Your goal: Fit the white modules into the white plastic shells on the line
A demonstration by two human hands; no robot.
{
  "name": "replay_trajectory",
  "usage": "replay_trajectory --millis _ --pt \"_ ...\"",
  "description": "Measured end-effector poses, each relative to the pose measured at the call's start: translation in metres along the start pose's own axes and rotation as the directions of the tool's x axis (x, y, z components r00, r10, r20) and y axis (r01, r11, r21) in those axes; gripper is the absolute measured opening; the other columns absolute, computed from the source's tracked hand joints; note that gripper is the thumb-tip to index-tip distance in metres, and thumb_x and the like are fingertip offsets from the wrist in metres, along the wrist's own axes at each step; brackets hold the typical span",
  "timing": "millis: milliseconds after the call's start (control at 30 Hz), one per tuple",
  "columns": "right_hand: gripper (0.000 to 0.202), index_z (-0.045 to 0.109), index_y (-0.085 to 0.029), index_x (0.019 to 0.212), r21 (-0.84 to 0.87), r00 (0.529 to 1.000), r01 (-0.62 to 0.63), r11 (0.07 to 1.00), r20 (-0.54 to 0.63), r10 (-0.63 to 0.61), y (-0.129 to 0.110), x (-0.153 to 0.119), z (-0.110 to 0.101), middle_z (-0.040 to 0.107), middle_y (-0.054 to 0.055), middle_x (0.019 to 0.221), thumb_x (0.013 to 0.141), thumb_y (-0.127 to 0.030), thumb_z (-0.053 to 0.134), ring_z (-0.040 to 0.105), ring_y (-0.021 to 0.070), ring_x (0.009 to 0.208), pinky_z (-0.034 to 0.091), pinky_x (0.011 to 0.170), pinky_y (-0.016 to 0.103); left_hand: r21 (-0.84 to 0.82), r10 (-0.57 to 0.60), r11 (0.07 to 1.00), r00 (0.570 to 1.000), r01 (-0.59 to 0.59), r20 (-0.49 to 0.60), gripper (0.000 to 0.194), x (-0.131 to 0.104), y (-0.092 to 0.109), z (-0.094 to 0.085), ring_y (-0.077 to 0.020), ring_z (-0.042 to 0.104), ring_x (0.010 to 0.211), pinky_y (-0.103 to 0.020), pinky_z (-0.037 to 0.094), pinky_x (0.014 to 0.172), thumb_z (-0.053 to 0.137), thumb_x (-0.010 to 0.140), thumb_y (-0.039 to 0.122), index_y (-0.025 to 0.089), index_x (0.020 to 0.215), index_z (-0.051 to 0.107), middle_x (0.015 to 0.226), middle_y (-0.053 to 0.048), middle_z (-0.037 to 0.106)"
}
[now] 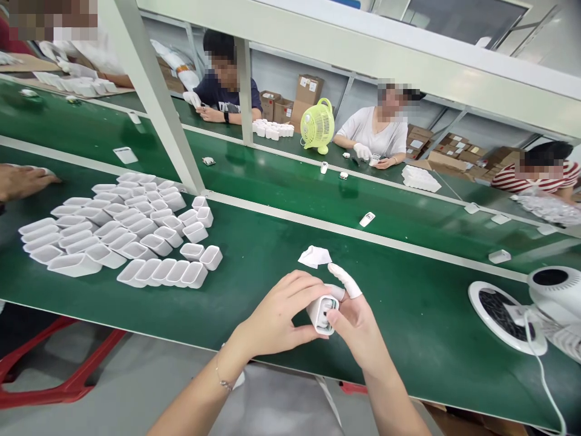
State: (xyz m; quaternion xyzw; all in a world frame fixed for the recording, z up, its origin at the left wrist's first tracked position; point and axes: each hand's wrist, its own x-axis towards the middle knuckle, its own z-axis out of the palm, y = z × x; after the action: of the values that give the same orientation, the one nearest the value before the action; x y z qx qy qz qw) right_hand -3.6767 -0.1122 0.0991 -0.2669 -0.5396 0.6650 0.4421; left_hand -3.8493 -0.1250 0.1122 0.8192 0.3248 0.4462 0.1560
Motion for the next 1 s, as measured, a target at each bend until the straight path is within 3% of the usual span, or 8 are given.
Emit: replay_trajectory --millis 167,267,400,467,533,600,833,1000 --pt "0.065 0.028 -0.027 0.147 -0.281 0.998 0.061 0.958 0.005 -0.062 0.002 -0.006 -0.008 0.062 0.010 0.117 0.093 -0.049 0.055 0.063 0.0209 0.095 0.055 0.081 0.034 -0.176 -0.050 0.983 0.999 0.051 0.010 0.045 -0.003 -0.007 0.004 -0.0231 0.054 0.103 -0.037 0.045 0.093 0.071 0.083 0.036 0.024 0.123 0.057 0.109 -0.007 0.064" --pt "0.060 0.037 -0.024 0.144 -0.591 0.965 0.252 0.766 0.089 -0.248 0.004 -0.009 -0.017 0.059 0.012 0.122 0.094 -0.058 0.043 0.059 0.0273 0.108 0.049 0.093 0.044 -0.393 -0.118 0.912 0.993 0.118 0.024 0.055 -0.005 -0.011 0.001 -0.0279 0.054 0.113 -0.042 0.043 0.099 0.072 0.080 0.047 0.024 0.128 0.057 0.119 -0.011 0.062" --pt "0.056 0.036 -0.024 0.145 -0.775 0.806 0.521 0.358 0.309 -0.505 0.000 -0.008 -0.019 0.050 0.012 0.128 0.096 -0.051 0.043 0.049 0.0290 0.118 0.044 0.096 0.046 -0.639 -0.196 0.752 0.981 0.161 0.016 0.056 -0.008 -0.012 -0.010 -0.0282 0.058 0.105 -0.039 0.048 0.092 0.070 0.078 0.054 0.022 0.123 0.062 0.115 -0.012 0.059" --pt "0.051 0.040 -0.024 0.142 -0.786 0.711 0.589 0.190 0.393 -0.583 -0.007 -0.005 -0.015 0.048 0.012 0.124 0.096 -0.044 0.046 0.048 0.0278 0.113 0.045 0.091 0.044 -0.709 -0.225 0.670 0.970 0.220 0.088 0.057 -0.009 -0.010 -0.015 -0.0238 0.061 0.090 -0.034 0.052 0.079 0.069 0.078 0.056 0.022 0.124 0.062 0.112 -0.011 0.056" --pt "0.042 0.046 -0.025 0.136 -0.771 0.643 0.633 0.067 0.476 -0.600 -0.015 -0.002 -0.010 0.044 0.012 0.128 0.095 -0.037 0.049 0.045 0.0282 0.116 0.043 0.093 0.046 -0.711 -0.226 0.642 0.957 0.286 0.181 0.058 -0.011 -0.009 -0.017 -0.0194 0.059 0.080 -0.031 0.051 0.072 0.066 0.080 0.058 0.021 0.124 0.061 0.109 -0.010 0.053" --pt "0.033 0.052 -0.027 0.126 -0.748 0.618 0.664 -0.012 0.557 -0.555 -0.021 0.001 -0.007 0.039 0.011 0.138 0.094 -0.028 0.052 0.038 0.0299 0.126 0.041 0.098 0.049 -0.684 -0.205 0.657 0.948 0.317 0.242 0.059 -0.011 -0.008 -0.017 -0.0194 0.055 0.081 -0.030 0.048 0.073 0.063 0.080 0.061 0.020 0.122 0.062 0.106 -0.010 0.053" --pt "0.034 0.056 -0.029 0.114 -0.735 0.613 0.678 -0.030 0.587 -0.529 -0.021 0.001 -0.007 0.023 0.002 0.155 0.085 -0.012 0.059 0.023 0.0323 0.140 0.038 0.104 0.053 -0.661 -0.157 0.677 0.940 0.325 0.302 0.065 -0.009 -0.008 -0.013 -0.0223 0.053 0.088 -0.031 0.046 0.077 0.059 0.080 0.067 0.020 0.125 0.062 0.105 -0.011 0.056" --pt "0.030 0.056 -0.027 0.110 -0.746 0.704 0.663 0.058 0.595 -0.388 -0.019 0.000 -0.006 0.025 0.003 0.154 0.082 -0.016 0.060 0.027 0.0333 0.139 0.035 0.107 0.054 -0.621 -0.081 0.747 0.960 0.237 0.269 0.062 -0.008 -0.013 -0.010 -0.0237 0.055 0.093 -0.035 0.046 0.084 0.057 0.083 0.064 0.020 0.126 0.061 0.110 -0.013 0.058"
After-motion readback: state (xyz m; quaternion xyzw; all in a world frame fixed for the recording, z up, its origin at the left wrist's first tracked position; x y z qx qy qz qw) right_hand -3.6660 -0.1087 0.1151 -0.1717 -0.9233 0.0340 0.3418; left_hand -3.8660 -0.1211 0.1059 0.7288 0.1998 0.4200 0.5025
